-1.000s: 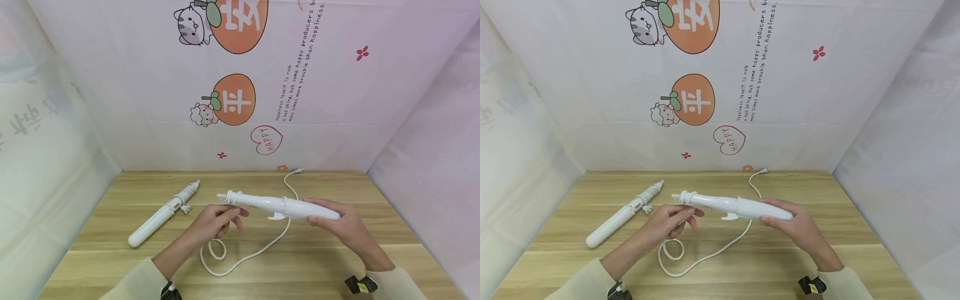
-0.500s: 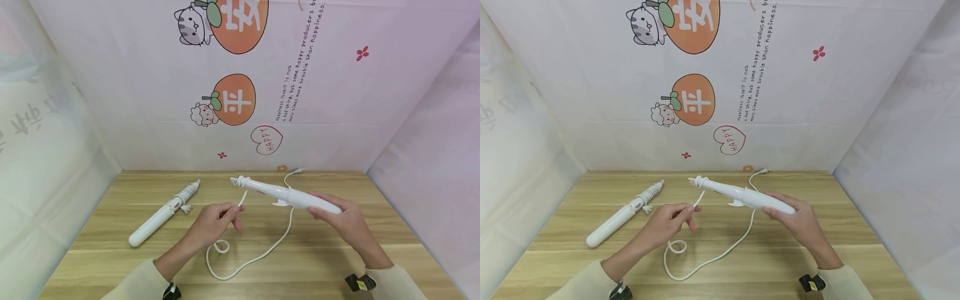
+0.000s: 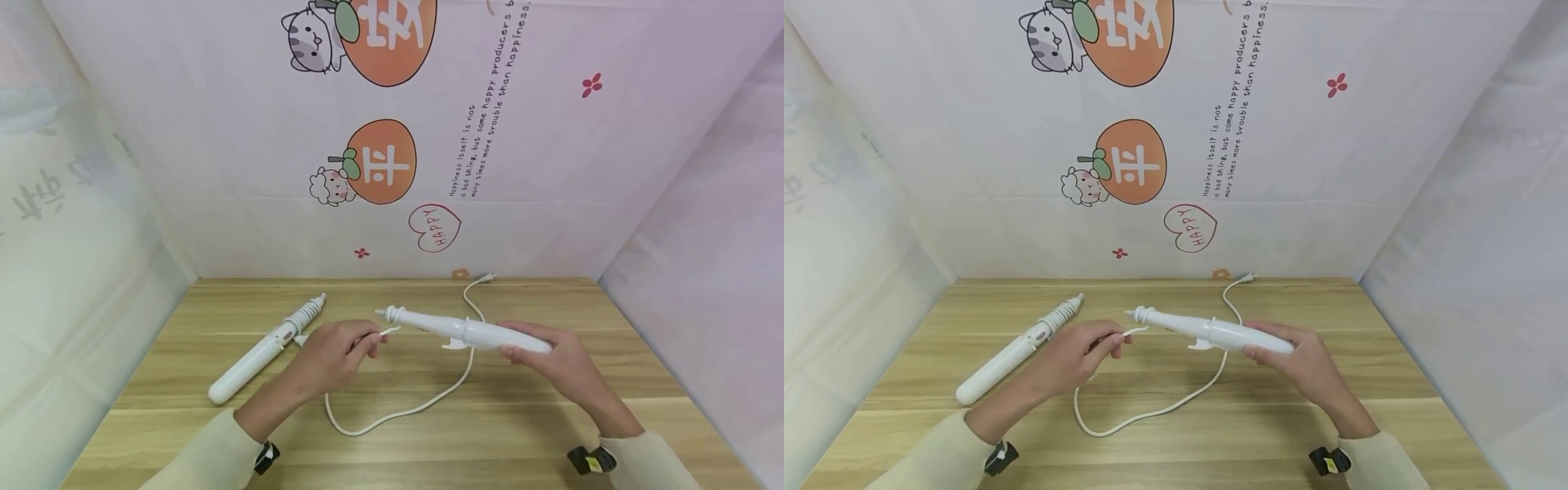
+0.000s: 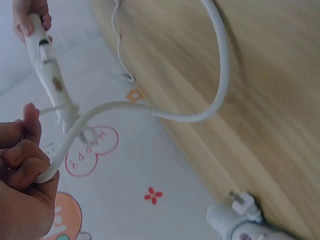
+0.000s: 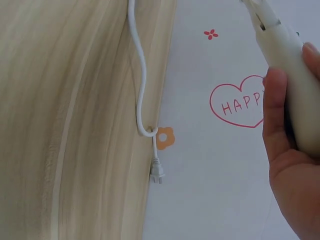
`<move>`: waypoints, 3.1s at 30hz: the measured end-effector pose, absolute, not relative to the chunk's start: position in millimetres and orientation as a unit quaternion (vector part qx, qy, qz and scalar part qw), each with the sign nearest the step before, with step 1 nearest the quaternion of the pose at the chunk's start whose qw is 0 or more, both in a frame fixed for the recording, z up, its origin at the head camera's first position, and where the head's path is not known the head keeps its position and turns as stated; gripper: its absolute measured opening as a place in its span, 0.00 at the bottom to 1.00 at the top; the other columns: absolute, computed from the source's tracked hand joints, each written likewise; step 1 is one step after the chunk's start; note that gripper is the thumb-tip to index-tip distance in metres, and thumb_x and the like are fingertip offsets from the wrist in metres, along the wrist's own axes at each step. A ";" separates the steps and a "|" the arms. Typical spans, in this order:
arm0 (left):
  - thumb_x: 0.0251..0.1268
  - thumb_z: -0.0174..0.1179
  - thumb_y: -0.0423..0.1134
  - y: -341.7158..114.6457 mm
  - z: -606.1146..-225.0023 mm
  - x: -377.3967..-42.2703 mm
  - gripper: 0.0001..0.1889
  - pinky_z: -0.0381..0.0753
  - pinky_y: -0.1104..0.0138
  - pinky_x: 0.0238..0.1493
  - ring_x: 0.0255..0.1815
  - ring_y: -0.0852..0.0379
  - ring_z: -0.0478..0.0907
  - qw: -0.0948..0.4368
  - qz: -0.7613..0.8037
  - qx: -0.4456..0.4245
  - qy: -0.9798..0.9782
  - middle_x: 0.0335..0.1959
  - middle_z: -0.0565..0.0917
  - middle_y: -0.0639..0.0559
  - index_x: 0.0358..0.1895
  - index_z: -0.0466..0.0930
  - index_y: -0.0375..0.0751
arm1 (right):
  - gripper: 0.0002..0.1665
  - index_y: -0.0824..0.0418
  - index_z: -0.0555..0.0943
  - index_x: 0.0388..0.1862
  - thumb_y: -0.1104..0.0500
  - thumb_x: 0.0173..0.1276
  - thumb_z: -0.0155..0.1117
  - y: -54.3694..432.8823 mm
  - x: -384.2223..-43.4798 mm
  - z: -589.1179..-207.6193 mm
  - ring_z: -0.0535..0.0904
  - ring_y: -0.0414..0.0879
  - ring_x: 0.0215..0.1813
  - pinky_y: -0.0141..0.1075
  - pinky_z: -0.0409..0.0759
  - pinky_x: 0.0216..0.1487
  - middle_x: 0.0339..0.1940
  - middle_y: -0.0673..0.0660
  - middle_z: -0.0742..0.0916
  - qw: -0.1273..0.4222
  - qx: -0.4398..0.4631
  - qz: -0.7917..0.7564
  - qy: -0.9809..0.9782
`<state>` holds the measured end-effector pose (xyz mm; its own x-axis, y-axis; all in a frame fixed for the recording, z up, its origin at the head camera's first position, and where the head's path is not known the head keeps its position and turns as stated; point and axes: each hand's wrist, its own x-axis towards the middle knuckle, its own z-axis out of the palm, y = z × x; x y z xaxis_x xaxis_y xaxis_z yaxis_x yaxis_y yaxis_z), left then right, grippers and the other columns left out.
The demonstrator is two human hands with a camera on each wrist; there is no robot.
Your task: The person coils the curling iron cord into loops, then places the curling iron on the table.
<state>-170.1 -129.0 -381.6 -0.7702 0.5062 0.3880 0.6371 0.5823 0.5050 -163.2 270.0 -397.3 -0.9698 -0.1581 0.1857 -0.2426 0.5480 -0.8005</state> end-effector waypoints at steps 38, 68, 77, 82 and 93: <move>0.77 0.51 0.20 -130.4 -413.8 -183.6 0.15 0.70 0.73 0.29 0.26 0.67 0.70 -0.106 -0.590 -0.297 -0.743 0.38 0.90 0.35 0.56 0.85 0.28 | 0.27 0.63 0.88 0.64 0.75 0.67 0.73 260.4 -153.3 -393.9 0.88 0.38 0.45 0.34 0.88 0.43 0.56 0.39 0.93 0.041 0.238 0.539 -0.807; 0.88 0.56 0.47 -110.5 -399.6 -163.8 0.16 0.60 0.71 0.21 0.21 0.65 0.60 -0.035 -0.536 -0.185 -0.823 0.32 0.90 0.53 0.49 0.92 0.46 | 0.26 0.65 0.85 0.68 0.65 0.73 0.76 253.9 -165.4 -394.6 0.92 0.42 0.38 0.32 0.89 0.43 0.54 0.34 0.92 0.091 0.128 0.538 -0.828; 0.85 0.59 0.45 -127.4 -386.3 -165.9 0.15 0.62 0.71 0.23 0.17 0.70 0.60 0.046 -0.355 -0.258 -0.898 0.24 0.86 0.61 0.35 0.89 0.52 | 0.26 0.62 0.88 0.66 0.61 0.71 0.79 250.3 -162.3 -396.9 0.92 0.41 0.38 0.32 0.87 0.42 0.50 0.37 0.93 0.071 0.121 0.517 -0.844; 0.79 0.66 0.45 -139.2 -378.0 -169.5 0.09 0.64 0.72 0.24 0.22 0.70 0.64 0.098 -0.231 -0.319 -0.914 0.23 0.79 0.65 0.37 0.91 0.52 | 0.25 0.59 0.89 0.66 0.58 0.71 0.80 250.6 -159.3 -398.8 0.92 0.42 0.40 0.34 0.87 0.42 0.56 0.52 0.94 0.037 0.136 0.497 -0.856; 0.77 0.69 0.44 -154.0 -377.4 -180.1 0.05 0.69 0.78 0.26 0.26 0.73 0.74 0.166 -0.145 -0.428 -0.877 0.37 0.90 0.63 0.42 0.92 0.50 | 0.23 0.57 0.90 0.63 0.60 0.70 0.80 249.3 -158.8 -407.7 0.87 0.37 0.46 0.36 0.89 0.40 0.62 0.65 0.91 0.018 0.209 0.458 -0.864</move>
<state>-180.1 -154.0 -377.4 -0.5788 0.7020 0.4149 0.7981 0.5921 0.1116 -158.8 249.3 -407.7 -0.9120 -0.3447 0.2222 -0.3774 0.4934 -0.7836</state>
